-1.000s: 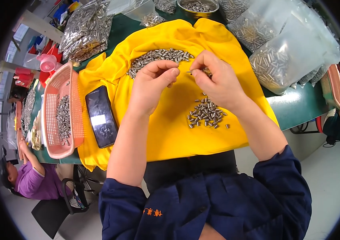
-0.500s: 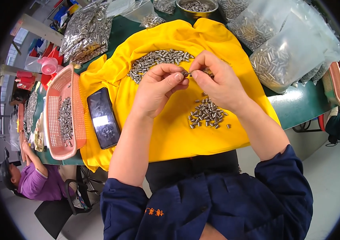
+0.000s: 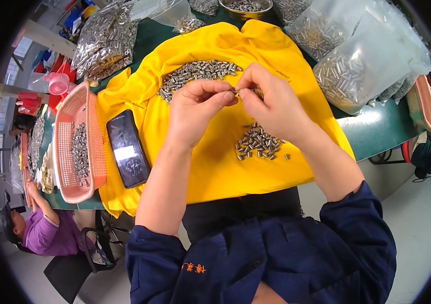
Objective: Sorting and inspecting small metal electronic components on a yellow cloth at a workbench.
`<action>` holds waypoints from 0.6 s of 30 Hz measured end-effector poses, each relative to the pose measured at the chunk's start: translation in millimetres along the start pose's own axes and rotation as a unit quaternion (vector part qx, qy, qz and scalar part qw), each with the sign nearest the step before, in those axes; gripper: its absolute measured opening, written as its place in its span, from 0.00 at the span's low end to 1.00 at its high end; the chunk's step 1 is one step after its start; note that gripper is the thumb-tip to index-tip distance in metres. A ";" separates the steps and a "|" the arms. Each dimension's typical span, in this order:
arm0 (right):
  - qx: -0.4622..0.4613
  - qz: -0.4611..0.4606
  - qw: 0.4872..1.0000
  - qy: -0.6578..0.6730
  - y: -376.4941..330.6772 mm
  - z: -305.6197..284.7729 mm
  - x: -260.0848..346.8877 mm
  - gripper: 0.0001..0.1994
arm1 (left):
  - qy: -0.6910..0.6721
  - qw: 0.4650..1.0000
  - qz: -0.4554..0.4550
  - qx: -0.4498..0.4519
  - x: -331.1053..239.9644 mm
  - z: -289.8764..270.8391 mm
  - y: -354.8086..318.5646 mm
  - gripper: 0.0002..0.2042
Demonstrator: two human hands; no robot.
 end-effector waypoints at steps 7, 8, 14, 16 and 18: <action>-0.054 0.009 0.997 -0.055 4.4 -11.1 -3.4 0.03 | 0.103 0.994 -0.033 -0.033 2.0 -12.6 2.5 0.04; -0.078 -0.020 0.994 -0.077 5.0 -15.5 -2.4 0.03 | 0.204 0.979 -0.025 0.002 3.1 -10.2 0.2 0.04; -0.097 -0.034 0.993 -0.057 8.7 -23.1 -7.6 0.04 | 0.395 0.900 0.153 0.100 -15.7 21.9 -13.3 0.06; -0.104 -0.049 0.992 -0.059 9.6 -23.4 -8.1 0.04 | 0.416 0.901 0.118 0.022 -25.9 1.3 -3.2 0.07; -0.106 -0.048 0.991 -0.064 9.1 -22.7 -9.9 0.04 | 0.445 0.892 0.077 -0.008 -25.1 -15.9 12.5 0.08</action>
Point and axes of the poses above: each hand's wrist, its own y-axis towards the middle knuckle, its own z-axis out of the palm, x = y × z, the point moved 3 cm from there along y, towards the middle knuckle, and after that the axes turned 12 degrees about y, right-handed, at the moved point
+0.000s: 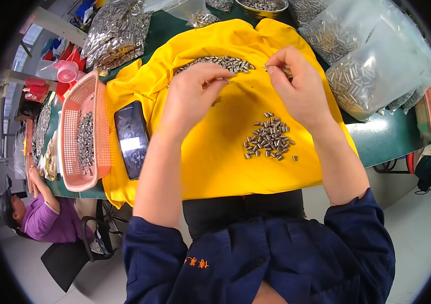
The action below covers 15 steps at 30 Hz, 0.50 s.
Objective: Sorting and inspecting small metal electronic components on a yellow cloth at a workbench.
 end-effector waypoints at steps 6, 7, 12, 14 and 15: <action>0.022 0.014 1.000 0.002 -2.1 6.4 2.2 0.03 | 0.300 0.939 0.158 0.052 11.1 11.7 23.3 0.07; 0.029 0.013 0.999 -0.007 -1.9 7.6 2.7 0.03 | 0.332 0.926 0.166 0.070 11.8 14.0 24.7 0.07; 0.021 0.011 1.000 0.003 -2.1 7.1 5.0 0.03 | 0.352 0.917 0.168 0.083 17.0 21.2 29.6 0.07; 0.016 0.014 1.000 0.008 -1.8 4.9 4.4 0.03 | 0.368 0.912 0.153 0.097 4.1 18.1 28.4 0.07; 0.031 0.016 0.999 0.019 -2.0 4.4 4.1 0.03 | 0.249 0.961 0.069 0.101 -3.2 13.1 23.2 0.06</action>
Point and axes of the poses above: each hand's wrist, its own y-axis towards the middle knuckle, its own z-axis out of the palm, x = y × z, the point moved 3 cm from there along y, towards the middle knuckle, and after that the axes turned 12 degrees about y, right-handed, at the moved point
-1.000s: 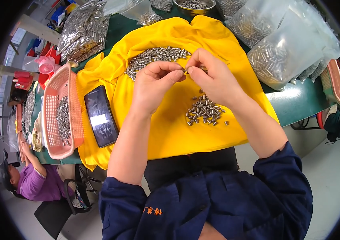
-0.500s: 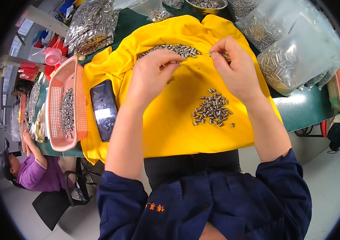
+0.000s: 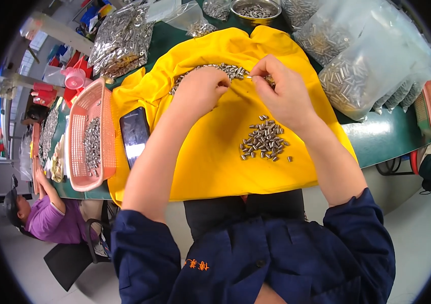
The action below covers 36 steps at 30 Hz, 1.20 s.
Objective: Sorting and inspecting small metal electronic components on a yellow cloth at a workbench.
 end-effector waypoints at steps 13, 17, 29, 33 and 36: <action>0.093 0.088 0.981 0.146 -5.2 12.8 1.7 0.03 | -0.698 0.709 -0.100 -0.022 -3.9 24.6 -36.1 0.09; 0.117 0.114 0.976 0.144 -6.1 13.8 0.4 0.02 | -0.699 0.710 -0.088 -0.019 -4.7 25.4 -35.8 0.08; 0.098 -0.026 0.991 -0.084 -11.9 21.2 6.5 0.03 | -0.565 0.818 -0.100 -0.052 -7.7 20.7 -36.3 0.06; 0.111 -0.038 0.985 -0.126 -12.7 24.0 -0.5 0.03 | -0.412 0.902 -0.112 -0.065 -11.1 16.2 -34.7 0.06; 0.120 -0.022 0.985 -0.123 -12.8 25.6 -0.1 0.03 | -0.316 0.943 -0.066 -0.085 -11.9 11.8 -34.4 0.06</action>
Point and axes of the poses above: each hand's wrist, its own y-axis towards the middle knuckle, its own z-axis out of the palm, x = y × z, the point moved 3 cm from there along y, towards the middle knuckle, and after that the axes turned 12 degrees about y, right-handed, at the moved point
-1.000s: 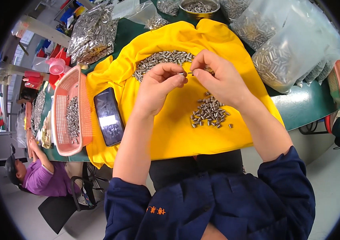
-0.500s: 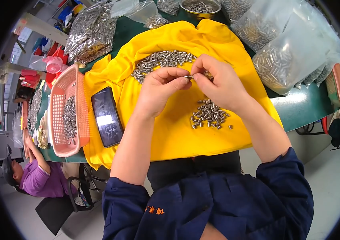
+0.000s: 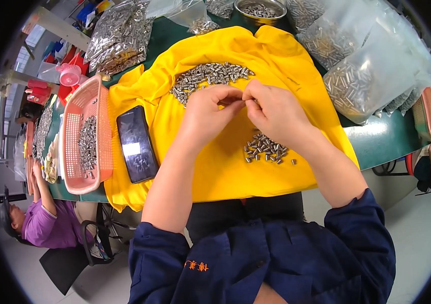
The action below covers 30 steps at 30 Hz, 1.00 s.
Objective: Sorting and inspecting small metal electronic components on a yellow cloth at a workbench.
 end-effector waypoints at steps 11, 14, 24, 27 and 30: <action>-0.070 0.029 0.986 0.148 4.0 -12.1 -1.1 0.02 | -0.169 0.982 -0.050 -0.066 13.6 -8.4 -0.4 0.05; -0.068 0.030 0.985 0.155 3.0 -12.1 -1.3 0.02 | -0.299 0.948 -0.109 0.002 17.7 -1.6 -1.1 0.05; -0.015 0.072 0.964 0.256 3.0 -13.3 2.2 0.01 | -0.502 0.856 -0.086 0.087 16.7 8.1 -4.5 0.05; 0.002 0.082 0.960 0.269 3.2 -12.3 3.0 0.01 | -0.502 0.857 -0.081 0.078 16.5 8.4 -4.6 0.06; -0.004 0.070 0.966 0.248 2.6 -11.4 2.6 0.01 | -0.497 0.861 -0.080 0.074 16.1 9.2 -4.2 0.07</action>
Point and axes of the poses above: each hand's wrist, its own y-axis towards the middle knuckle, its own z-axis out of the palm, x = y × z, the point moved 3 cm from there along y, towards the middle knuckle, and after that the axes turned 12 degrees about y, right-handed, at the moved point
